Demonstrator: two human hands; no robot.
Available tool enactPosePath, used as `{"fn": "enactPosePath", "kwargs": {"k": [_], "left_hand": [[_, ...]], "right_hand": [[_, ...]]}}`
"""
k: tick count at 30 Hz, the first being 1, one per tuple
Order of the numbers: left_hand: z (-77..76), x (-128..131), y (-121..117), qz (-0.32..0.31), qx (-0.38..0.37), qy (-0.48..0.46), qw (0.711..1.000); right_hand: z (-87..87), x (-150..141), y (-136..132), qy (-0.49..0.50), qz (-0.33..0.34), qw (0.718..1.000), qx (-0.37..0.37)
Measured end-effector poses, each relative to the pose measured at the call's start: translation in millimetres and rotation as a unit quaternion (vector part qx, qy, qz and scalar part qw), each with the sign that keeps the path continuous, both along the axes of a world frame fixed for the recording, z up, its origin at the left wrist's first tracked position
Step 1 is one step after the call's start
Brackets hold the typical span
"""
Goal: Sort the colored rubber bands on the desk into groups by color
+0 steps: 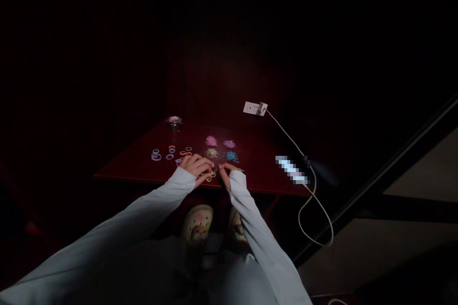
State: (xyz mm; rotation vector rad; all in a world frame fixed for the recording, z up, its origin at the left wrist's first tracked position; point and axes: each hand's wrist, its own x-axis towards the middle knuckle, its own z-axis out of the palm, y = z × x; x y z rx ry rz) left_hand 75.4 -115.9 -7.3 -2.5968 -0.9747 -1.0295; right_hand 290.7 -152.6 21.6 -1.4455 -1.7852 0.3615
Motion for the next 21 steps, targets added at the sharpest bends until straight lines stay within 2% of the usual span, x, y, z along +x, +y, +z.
{"fn": "enactPosePath", "kwargs": {"k": [5, 11, 16, 21], "left_hand": [[2.7, -2.9, 1.5, -0.024, -0.007, 0.037, 0.999], [2.2, -5.0, -5.1, -0.019, -0.026, 0.017, 0.999], [1.9, -15.9, -8.4, 0.006, -0.086, -0.003, 0.996], [9.4, -13.4, -18.0, 0.039, -0.118, -0.025, 0.992]], "right_hand": [[-1.6, -0.8, 0.9, -0.001, -0.005, 1.0, -0.003], [-5.8, 1.4, 3.2, -0.007, 0.011, 1.0, 0.009], [-5.3, 1.0, 1.8, -0.004, 0.003, 1.0, -0.001], [-1.2, -1.2, -2.9, 0.012, 0.002, 1.0, 0.002]]}}
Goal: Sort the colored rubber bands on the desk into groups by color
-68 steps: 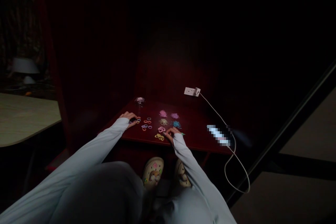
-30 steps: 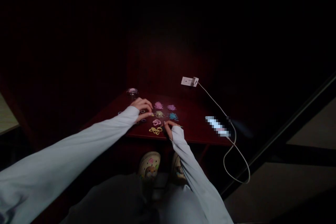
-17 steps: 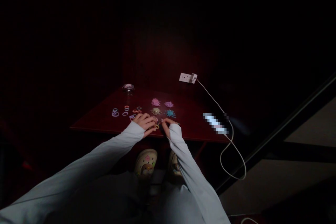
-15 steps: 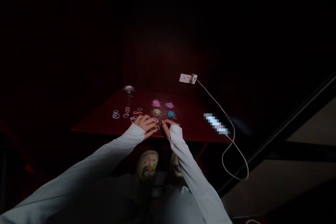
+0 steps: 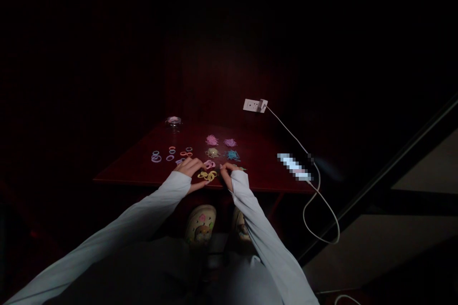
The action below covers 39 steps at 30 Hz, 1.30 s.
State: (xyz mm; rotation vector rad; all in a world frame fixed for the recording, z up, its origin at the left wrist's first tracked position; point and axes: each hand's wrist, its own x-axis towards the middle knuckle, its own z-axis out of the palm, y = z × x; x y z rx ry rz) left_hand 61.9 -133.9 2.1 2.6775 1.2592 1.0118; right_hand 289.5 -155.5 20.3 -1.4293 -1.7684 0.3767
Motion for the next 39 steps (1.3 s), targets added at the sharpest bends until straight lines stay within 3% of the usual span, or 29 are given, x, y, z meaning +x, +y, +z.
{"fn": "enactPosePath", "kwargs": {"k": [9, 14, 17, 21, 23, 27, 39], "left_hand": [[1.9, 14.2, 1.0, 0.027, -0.008, 0.032, 0.999], [4.1, 12.6, -12.2, 0.046, 0.034, 0.017, 0.998], [5.0, -17.6, -20.3, 0.113, 0.064, -0.021, 0.991], [9.5, -86.4, -20.7, 0.249, 0.058, -0.006, 0.967], [11.4, -117.9, -15.8, 0.278, 0.042, 0.024, 0.959], [12.1, -147.9, -1.1, 0.256, 0.029, 0.058, 0.964], [4.8, -141.4, 32.8, 0.148, 0.02, -0.014, 0.989]], "right_hand": [[-0.1, 0.0, 2.7, 0.001, 0.017, 1.0, 0.002], [-2.2, 3.4, 5.9, 0.004, 0.024, 0.999, 0.023], [-3.2, 5.5, 8.3, 0.019, 0.027, 0.999, 0.02], [-3.7, 7.2, 9.4, 0.03, 0.031, 0.999, 0.014], [-3.5, 7.7, 9.3, 0.026, 0.029, 0.999, 0.013], [-3.0, 8.0, 8.9, 0.033, 0.032, 0.999, 0.018], [-6.9, 13.0, 6.3, 0.044, 0.048, 0.997, 0.028]]}}
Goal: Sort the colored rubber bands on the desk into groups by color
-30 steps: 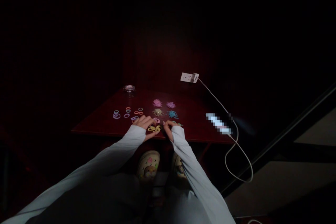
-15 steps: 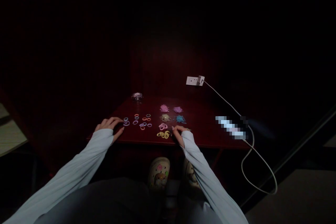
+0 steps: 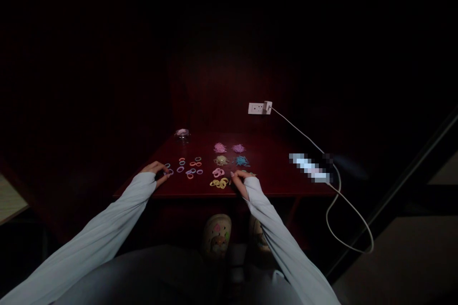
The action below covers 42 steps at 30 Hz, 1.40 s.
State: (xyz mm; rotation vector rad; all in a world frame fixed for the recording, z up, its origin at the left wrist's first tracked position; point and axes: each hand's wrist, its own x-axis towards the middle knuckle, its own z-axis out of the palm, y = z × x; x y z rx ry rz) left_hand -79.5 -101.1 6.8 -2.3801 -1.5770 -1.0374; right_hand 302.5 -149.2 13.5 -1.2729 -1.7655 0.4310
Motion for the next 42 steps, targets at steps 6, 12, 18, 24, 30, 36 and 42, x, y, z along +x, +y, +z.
{"fn": "enactPosePath", "kwargs": {"k": [6, 12, 18, 24, 30, 36, 42], "left_hand": [[11.7, -1.6, 0.1, 0.057, -0.024, -0.011, 0.998], [9.7, 1.1, 3.7, 0.051, -0.07, -0.027, 0.996], [5.9, 0.7, 7.7, 0.027, -0.07, -0.03, 0.997], [11.6, 6.9, 2.2, 0.013, -0.078, -0.038, 0.996], [10.7, 7.1, 3.6, -0.008, -0.12, -0.102, 0.987], [13.2, 7.9, 2.5, -0.025, -0.141, -0.14, 0.98], [17.8, 14.8, 2.4, -0.069, -0.152, -0.186, 0.968]], "right_hand": [[-1.8, -0.4, 0.7, 0.02, -0.002, 1.0, 0.003], [1.3, -0.7, -1.7, 0.024, 0.001, 1.0, 0.0], [1.8, -0.3, -2.1, 0.02, -0.002, 1.0, 0.001], [2.0, 0.1, -2.5, 0.022, -0.005, 1.0, -0.003], [3.1, 0.5, -3.1, 0.028, 0.0, 1.0, 0.002], [2.9, 0.5, -2.3, 0.029, -0.004, 1.0, 0.003], [3.4, 0.5, -2.0, 0.039, -0.003, 0.999, -0.009]]}}
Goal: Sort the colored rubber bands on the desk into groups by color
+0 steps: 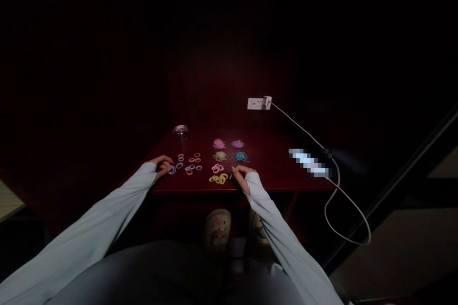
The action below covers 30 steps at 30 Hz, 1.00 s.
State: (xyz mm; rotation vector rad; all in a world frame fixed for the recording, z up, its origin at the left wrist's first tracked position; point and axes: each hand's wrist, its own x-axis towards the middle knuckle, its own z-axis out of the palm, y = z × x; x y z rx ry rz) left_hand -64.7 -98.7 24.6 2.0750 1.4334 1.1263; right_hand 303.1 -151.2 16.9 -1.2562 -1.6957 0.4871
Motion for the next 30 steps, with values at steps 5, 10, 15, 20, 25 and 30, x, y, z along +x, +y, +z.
{"fn": "enactPosePath", "kwargs": {"k": [5, 10, 15, 20, 25, 30], "left_hand": [[7.2, 10.3, 16.8, -0.02, -0.014, -0.022, 0.999], [14.0, 20.2, 45.9, -0.013, -0.02, 0.032, 0.999], [9.6, 21.0, 64.7, 0.029, -0.027, 0.132, 0.99], [5.9, 16.5, 64.5, 0.006, -0.017, 0.156, 0.988], [12.5, 16.7, 53.9, -0.013, -0.038, 0.158, 0.987], [21.0, 20.1, 43.5, -0.081, -0.068, 0.075, 0.992]], "right_hand": [[1.6, 0.3, -2.0, 0.011, 0.006, 1.0, 0.0], [1.5, 0.6, -2.7, 0.014, 0.006, 1.0, 0.001], [-2.3, 2.0, -1.1, 0.025, 0.01, 1.0, -0.01], [-5.3, 3.0, 0.2, 0.036, 0.009, 0.999, -0.018], [-4.9, 3.3, 0.1, 0.042, 0.013, 0.999, -0.019], [-4.7, 3.0, 0.1, 0.05, 0.016, 0.998, -0.018]]}}
